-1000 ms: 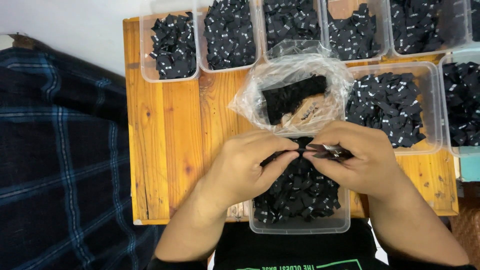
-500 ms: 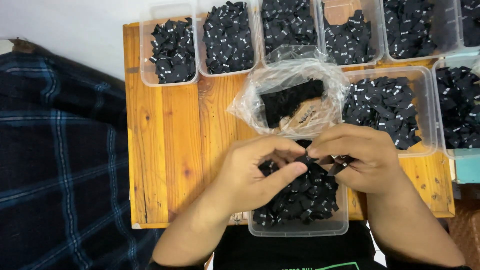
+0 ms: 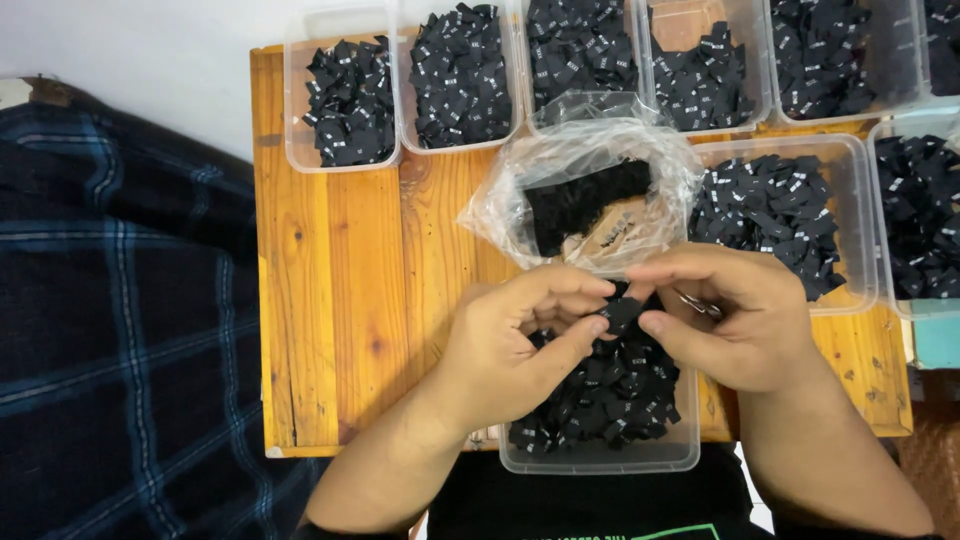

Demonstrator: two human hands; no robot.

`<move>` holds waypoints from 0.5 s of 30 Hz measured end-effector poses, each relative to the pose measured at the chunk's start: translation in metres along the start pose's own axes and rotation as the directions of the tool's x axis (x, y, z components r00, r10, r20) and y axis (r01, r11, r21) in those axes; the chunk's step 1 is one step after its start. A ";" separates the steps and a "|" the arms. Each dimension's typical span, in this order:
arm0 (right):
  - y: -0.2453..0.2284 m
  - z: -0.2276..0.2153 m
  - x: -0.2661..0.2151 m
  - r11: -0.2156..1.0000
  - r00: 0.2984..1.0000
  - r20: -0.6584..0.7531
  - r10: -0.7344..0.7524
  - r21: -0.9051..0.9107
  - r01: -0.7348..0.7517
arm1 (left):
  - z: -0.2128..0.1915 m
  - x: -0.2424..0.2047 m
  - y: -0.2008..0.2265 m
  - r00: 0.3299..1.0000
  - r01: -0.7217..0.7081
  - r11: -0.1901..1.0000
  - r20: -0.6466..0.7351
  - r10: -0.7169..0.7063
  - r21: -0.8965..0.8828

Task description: Assembling small black plastic clips by joining two components together by hand and using a small tool.

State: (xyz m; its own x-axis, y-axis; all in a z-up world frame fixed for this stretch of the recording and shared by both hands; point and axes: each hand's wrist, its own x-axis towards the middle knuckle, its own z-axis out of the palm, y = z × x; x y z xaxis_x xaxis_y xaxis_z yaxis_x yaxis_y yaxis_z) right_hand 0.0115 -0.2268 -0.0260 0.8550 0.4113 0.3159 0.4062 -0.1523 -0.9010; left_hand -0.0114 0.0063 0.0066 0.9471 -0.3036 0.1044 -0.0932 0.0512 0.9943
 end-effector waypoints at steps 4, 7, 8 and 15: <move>-0.005 0.001 0.001 0.998 0.999 -0.023 0.040 -0.047 -0.041 | -0.001 0.001 0.002 1.000 -0.024 0.998 0.010 0.024 0.054; -0.006 0.001 0.001 0.999 0.999 0.000 0.040 -0.011 -0.040 | -0.002 0.001 0.004 0.998 -0.045 0.998 0.048 0.043 0.039; -0.007 0.001 0.002 0.999 0.999 -0.001 0.036 -0.014 -0.036 | -0.001 0.001 0.004 0.998 -0.050 0.998 0.048 0.048 0.040; -0.009 0.005 0.003 0.999 0.997 0.057 0.047 -0.029 -0.045 | -0.001 0.000 0.001 0.996 0.031 0.997 0.079 -0.037 0.074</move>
State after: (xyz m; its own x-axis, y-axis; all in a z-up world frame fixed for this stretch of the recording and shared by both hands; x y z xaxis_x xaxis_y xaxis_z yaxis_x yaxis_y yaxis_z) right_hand 0.0086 -0.2202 -0.0185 0.8534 0.4541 0.2558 0.3761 -0.1967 -0.9055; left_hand -0.0109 0.0071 0.0076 0.9226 -0.3796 0.0685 -0.0858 -0.0290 0.9959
